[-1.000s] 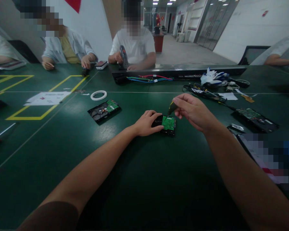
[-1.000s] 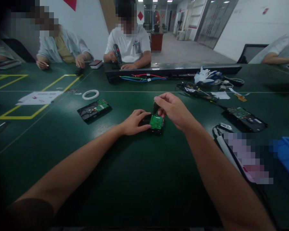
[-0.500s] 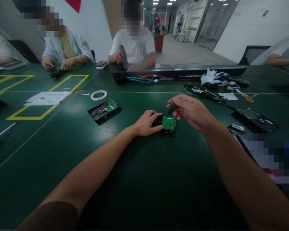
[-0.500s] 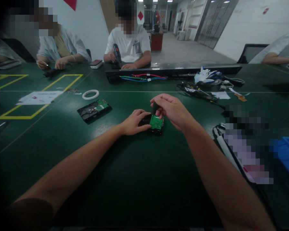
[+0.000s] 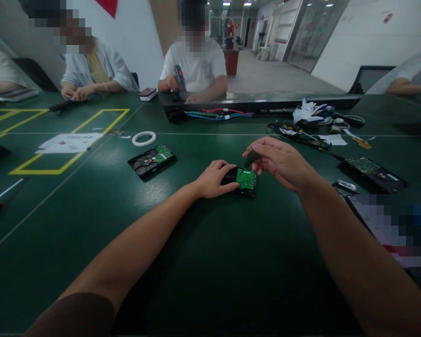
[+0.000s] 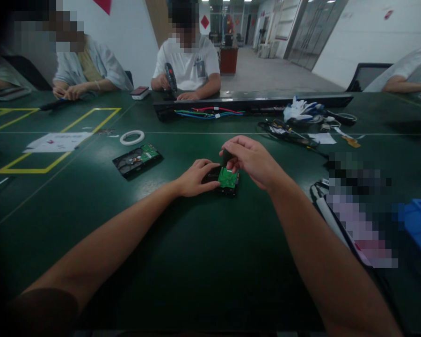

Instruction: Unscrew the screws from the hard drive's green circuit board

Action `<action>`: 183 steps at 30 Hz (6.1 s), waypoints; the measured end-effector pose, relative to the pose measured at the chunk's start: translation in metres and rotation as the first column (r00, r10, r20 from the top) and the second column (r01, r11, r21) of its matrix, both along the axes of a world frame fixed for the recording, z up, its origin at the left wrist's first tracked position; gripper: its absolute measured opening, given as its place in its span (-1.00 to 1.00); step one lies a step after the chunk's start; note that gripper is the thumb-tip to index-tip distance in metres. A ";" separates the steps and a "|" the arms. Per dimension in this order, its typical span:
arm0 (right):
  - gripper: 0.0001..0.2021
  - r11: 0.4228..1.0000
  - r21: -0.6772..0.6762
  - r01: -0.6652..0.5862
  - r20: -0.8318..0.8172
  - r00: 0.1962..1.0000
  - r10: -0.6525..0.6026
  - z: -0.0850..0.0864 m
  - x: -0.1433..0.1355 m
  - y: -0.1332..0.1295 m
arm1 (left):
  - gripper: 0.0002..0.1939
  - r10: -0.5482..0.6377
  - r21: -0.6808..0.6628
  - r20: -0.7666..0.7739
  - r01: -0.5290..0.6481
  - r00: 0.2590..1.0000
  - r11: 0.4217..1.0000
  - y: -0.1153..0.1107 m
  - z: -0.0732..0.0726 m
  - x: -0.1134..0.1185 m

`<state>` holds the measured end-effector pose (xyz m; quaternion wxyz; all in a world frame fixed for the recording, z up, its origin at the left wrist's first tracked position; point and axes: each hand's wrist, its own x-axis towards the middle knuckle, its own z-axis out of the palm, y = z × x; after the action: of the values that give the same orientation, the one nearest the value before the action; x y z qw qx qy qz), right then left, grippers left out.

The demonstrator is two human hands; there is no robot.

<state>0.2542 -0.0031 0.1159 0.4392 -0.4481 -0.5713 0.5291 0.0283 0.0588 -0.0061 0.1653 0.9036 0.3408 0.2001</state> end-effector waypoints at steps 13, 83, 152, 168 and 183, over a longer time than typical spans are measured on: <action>-0.84 0.999 0.024 0.048 -0.005 0.999 -0.048 -0.004 0.002 0.004 | -0.21 -0.010 0.013 0.006 0.010 1.000 1.000 0.001 -0.003 0.001; -0.82 0.996 0.082 0.046 0.064 0.997 -0.052 -0.002 0.002 0.004 | -0.18 -0.002 -0.009 0.000 0.002 1.000 1.000 0.000 0.001 0.001; -0.89 0.996 0.021 0.083 -0.023 0.996 -0.083 -0.005 -0.001 0.003 | -0.20 -0.009 0.015 0.012 0.009 1.000 1.000 0.000 -0.001 0.000; -0.88 0.998 0.059 0.035 -0.013 0.999 -0.034 -0.006 0.002 0.006 | -0.19 -0.003 0.011 0.022 0.003 1.000 1.000 0.001 -0.003 0.001; -0.89 0.997 0.022 0.077 -0.012 0.997 -0.077 -0.005 0.000 0.004 | -0.20 -0.010 0.003 0.022 0.010 1.000 1.000 0.002 -0.003 0.000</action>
<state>0.2538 0.0012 0.1106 0.4676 -0.4617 -0.5572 0.5077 0.0287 0.0605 -0.0089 0.1690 0.9033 0.3341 0.2095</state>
